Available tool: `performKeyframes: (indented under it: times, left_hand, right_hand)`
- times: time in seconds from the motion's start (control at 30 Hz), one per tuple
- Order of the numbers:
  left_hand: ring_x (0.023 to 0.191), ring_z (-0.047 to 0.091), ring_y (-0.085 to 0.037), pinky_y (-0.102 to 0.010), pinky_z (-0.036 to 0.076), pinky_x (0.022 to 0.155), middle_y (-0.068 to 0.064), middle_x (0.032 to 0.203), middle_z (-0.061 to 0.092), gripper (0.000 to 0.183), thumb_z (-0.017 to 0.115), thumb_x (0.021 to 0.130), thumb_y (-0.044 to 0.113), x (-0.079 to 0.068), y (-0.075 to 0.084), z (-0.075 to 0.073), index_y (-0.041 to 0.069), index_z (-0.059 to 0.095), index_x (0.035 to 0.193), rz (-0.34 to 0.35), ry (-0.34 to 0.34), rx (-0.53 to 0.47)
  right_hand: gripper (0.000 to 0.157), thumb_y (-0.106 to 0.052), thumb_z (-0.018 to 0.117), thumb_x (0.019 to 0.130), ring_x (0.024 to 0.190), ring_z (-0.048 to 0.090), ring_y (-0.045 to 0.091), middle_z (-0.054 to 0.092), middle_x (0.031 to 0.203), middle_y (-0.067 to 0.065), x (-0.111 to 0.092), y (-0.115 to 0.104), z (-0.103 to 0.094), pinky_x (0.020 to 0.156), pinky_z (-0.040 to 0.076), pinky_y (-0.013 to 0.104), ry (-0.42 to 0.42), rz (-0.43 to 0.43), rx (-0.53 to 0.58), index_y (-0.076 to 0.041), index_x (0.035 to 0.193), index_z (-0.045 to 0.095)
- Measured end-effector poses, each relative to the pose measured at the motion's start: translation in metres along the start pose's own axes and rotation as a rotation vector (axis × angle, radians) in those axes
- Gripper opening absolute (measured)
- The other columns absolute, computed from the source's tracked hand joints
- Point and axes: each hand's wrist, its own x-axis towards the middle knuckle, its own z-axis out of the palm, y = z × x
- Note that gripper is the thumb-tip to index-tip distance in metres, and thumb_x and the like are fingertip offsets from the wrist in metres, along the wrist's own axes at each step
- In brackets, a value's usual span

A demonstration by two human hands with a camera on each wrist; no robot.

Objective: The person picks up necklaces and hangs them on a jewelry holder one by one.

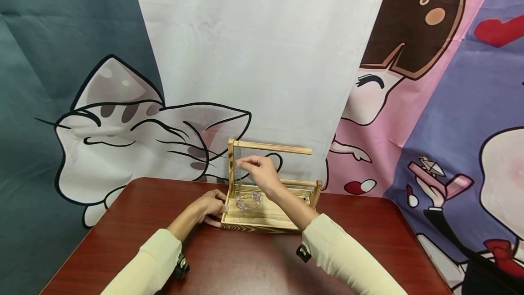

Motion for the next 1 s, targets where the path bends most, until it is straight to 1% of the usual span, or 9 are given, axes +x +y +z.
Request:
performKeyframes:
  times: [0.07,0.13,0.2,0.3,0.4,0.57,0.7,0.9,1.0]
  left_hand:
    - [0.086,0.074,-0.026,-0.045,0.073,0.068,-0.020,0.101,0.072,0.038,0.067,0.101,-0.004,0.000,0.000,0.000,0.000,0.052,0.137,-0.001,0.002,0.002]
    - [0.086,0.074,-0.025,-0.045,0.073,0.068,-0.019,0.101,0.072,0.038,0.067,0.101,-0.004,0.000,0.000,0.000,0.000,0.053,0.137,-0.002,0.002,0.004]
    - [0.086,0.074,-0.025,-0.045,0.073,0.068,-0.019,0.101,0.072,0.038,0.067,0.101,-0.004,-0.001,0.001,0.000,0.000,0.053,0.136,-0.001,0.002,0.006]
    - [0.086,0.074,-0.025,-0.046,0.073,0.068,-0.020,0.102,0.072,0.038,0.067,0.101,-0.003,-0.001,0.002,0.000,0.000,0.053,0.136,0.001,-0.001,0.008]
    - [0.086,0.074,-0.026,-0.046,0.074,0.069,-0.021,0.102,0.072,0.038,0.067,0.101,-0.003,-0.002,0.002,0.000,-0.001,0.053,0.136,0.002,-0.005,0.007]
    - [0.087,0.074,-0.026,-0.046,0.074,0.069,-0.020,0.102,0.072,0.038,0.067,0.101,-0.003,-0.002,0.002,0.000,-0.001,0.053,0.136,0.000,-0.006,0.005]
    - [0.087,0.074,-0.025,-0.045,0.074,0.068,-0.020,0.102,0.072,0.038,0.067,0.101,-0.003,-0.001,0.002,0.000,0.000,0.054,0.137,-0.001,-0.002,0.008]
    - [0.089,0.074,-0.026,-0.044,0.074,0.069,-0.020,0.104,0.071,0.039,0.067,0.101,-0.002,-0.002,0.001,-0.001,0.000,0.054,0.138,-0.002,0.004,0.016]
    - [0.090,0.074,-0.027,-0.044,0.074,0.069,-0.020,0.105,0.070,0.040,0.067,0.101,-0.003,-0.002,0.002,-0.001,0.000,0.054,0.139,-0.007,0.006,0.016]
  right_hand:
    - [0.027,-0.023,0.076,0.106,0.075,0.052,0.010,0.084,0.109,0.005,-0.001,0.005,0.000,0.069,0.045,0.023,0.000,0.004,0.020,-0.006,0.126,0.085]
    - [0.028,-0.022,0.076,0.107,0.066,0.041,0.011,0.081,0.100,-0.006,-0.003,0.009,0.001,0.061,0.038,0.022,-0.003,0.009,0.040,-0.005,0.127,0.084]
    - [0.028,-0.020,0.075,0.107,0.060,0.038,0.009,0.072,0.086,-0.014,-0.004,0.013,0.001,0.056,0.035,0.021,-0.006,0.022,0.059,-0.003,0.127,0.083]
    - [0.029,-0.016,0.073,0.107,0.055,0.036,0.006,0.064,0.073,-0.016,-0.007,0.018,0.001,0.053,0.033,0.020,-0.026,0.045,0.108,0.000,0.130,0.081]
    - [0.028,-0.014,0.072,0.107,0.053,0.038,0.007,0.058,0.064,-0.009,-0.009,0.023,0.001,0.051,0.033,0.019,-0.048,0.074,0.160,0.001,0.129,0.080]
    - [0.025,-0.015,0.071,0.108,0.061,0.050,0.010,0.066,0.076,-0.007,-0.014,0.031,0.002,0.055,0.043,0.020,-0.073,0.109,0.156,-0.002,0.126,0.082]
    - [0.028,-0.015,0.071,0.107,0.071,0.060,0.010,0.071,0.088,-0.004,-0.016,0.041,0.004,0.061,0.051,0.020,-0.091,0.120,0.153,0.001,0.128,0.080]
    - [0.034,-0.012,0.069,0.107,0.090,0.077,0.024,0.081,0.107,0.022,-0.021,0.057,0.009,0.071,0.062,0.025,-0.130,0.094,0.133,0.010,0.133,0.075]
    - [0.034,-0.013,0.067,0.109,0.104,0.081,0.032,0.080,0.121,0.031,-0.024,0.064,0.010,0.081,0.068,0.035,-0.150,0.065,0.094,0.010,0.133,0.075]
